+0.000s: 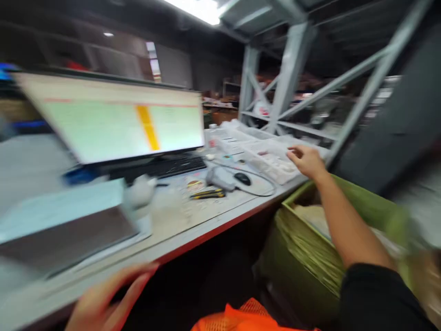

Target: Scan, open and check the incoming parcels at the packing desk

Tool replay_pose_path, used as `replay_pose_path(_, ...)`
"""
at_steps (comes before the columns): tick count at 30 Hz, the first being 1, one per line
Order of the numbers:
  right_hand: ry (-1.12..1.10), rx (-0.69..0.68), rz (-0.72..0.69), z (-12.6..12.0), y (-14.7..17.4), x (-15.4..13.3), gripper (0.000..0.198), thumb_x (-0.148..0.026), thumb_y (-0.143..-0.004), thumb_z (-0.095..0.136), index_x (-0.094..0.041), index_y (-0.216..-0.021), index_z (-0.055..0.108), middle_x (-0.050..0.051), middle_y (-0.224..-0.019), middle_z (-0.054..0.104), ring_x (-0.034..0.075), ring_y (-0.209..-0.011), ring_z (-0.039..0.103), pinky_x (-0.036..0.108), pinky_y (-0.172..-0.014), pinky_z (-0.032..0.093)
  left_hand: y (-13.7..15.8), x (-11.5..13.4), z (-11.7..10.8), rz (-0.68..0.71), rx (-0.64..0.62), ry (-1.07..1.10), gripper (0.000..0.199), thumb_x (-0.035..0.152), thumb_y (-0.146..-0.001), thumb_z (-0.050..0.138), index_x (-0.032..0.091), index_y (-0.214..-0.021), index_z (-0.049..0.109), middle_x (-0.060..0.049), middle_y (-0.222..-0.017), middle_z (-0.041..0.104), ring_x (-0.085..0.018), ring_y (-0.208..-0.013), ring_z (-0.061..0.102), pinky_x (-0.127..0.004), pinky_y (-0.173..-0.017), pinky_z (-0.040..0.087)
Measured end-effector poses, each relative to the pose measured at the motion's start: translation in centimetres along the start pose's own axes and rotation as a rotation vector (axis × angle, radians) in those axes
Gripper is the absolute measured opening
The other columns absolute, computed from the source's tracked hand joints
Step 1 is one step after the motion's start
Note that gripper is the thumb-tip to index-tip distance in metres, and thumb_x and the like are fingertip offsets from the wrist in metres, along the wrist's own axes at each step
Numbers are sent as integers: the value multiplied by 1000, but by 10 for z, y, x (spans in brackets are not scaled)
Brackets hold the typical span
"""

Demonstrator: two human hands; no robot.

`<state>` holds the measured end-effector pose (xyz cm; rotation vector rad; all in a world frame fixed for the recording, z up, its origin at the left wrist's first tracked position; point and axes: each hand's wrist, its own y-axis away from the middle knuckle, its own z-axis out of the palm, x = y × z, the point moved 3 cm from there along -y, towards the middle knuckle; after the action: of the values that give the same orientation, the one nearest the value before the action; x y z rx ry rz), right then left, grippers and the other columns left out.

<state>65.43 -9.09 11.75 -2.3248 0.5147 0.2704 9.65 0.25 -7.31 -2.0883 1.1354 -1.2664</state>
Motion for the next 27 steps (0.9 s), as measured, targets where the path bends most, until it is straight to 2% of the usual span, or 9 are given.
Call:
replay_pose_path(3,-290,-62,-265,77,17,-71,36,-46,-92,69,-20,-115,81,9,-98,83,30,-92,79,42,-93,61,-20,37,-45,63,203,-197,28,35,-95,67,52,-114,77,10,-92,82,-28,-72,80,-41,-64,72)
replay_pose_path(5,-454,-191,-372,129,30,-122,36,-51,-92,69,-23,-112,81,9,-96,83,31,-91,79,44,-90,62,-31,36,-75,47,407,-348,24,28,-97,70,39,-117,76,3,-102,82,-26,-89,81,-40,-87,69)
replay_pose_path(7,-600,-349,-454,175,46,-179,37,-52,-92,68,-24,-111,80,9,-95,83,30,-90,79,44,-88,63,-39,24,-103,39,496,-449,20,33,-98,73,32,-118,73,-4,-118,79,-28,-113,75,-46,-108,60)
replay_pose_path(11,-796,-561,-539,238,67,-281,37,-49,-90,66,-21,-109,80,9,-94,82,28,-87,78,43,-84,64,-57,-25,-145,-174,332,-585,67,70,-85,82,26,-134,68,-15,-162,51,-41,-151,46,-63,-130,33)
replay_pose_path(14,-844,-583,-564,259,67,-322,35,-46,-90,65,-19,-108,79,10,-96,82,27,-85,78,42,-85,64,-64,-70,-160,-433,109,-550,103,81,-72,85,28,-155,55,-15,-178,24,-50,-163,19,-75,-130,19)
replay_pose_path(16,-845,-557,-579,263,62,-326,34,-46,-91,65,-20,-110,79,10,-99,82,27,-86,78,43,-87,63,-61,-92,-161,-566,5,-487,116,81,-68,88,29,-163,46,-16,-180,14,-51,-164,14,-75,-129,20)
replay_pose_path(18,-808,-506,-566,265,54,-310,35,-48,-93,64,-21,-111,79,10,-102,82,28,-89,78,44,-89,63,-53,-101,-159,-621,-15,-425,112,80,-71,86,28,-163,47,-16,-180,14,-48,-164,19,-68,-131,26)
replay_pose_path(23,-444,-337,-384,275,29,-218,46,-48,-96,57,-15,-121,77,17,-115,79,35,-102,76,51,-98,58,-17,-89,-149,-510,136,-377,90,79,-82,78,27,-153,59,-15,-170,42,-41,-159,38,-59,-132,30)
replay_pose_path(27,-21,-355,-244,291,22,-152,62,-49,-97,55,-8,-143,67,26,-137,69,45,-127,65,56,-107,52,18,-96,-134,-491,347,-229,117,75,-69,92,28,-163,41,-17,-153,58,-37,-140,59,-53,-121,48)
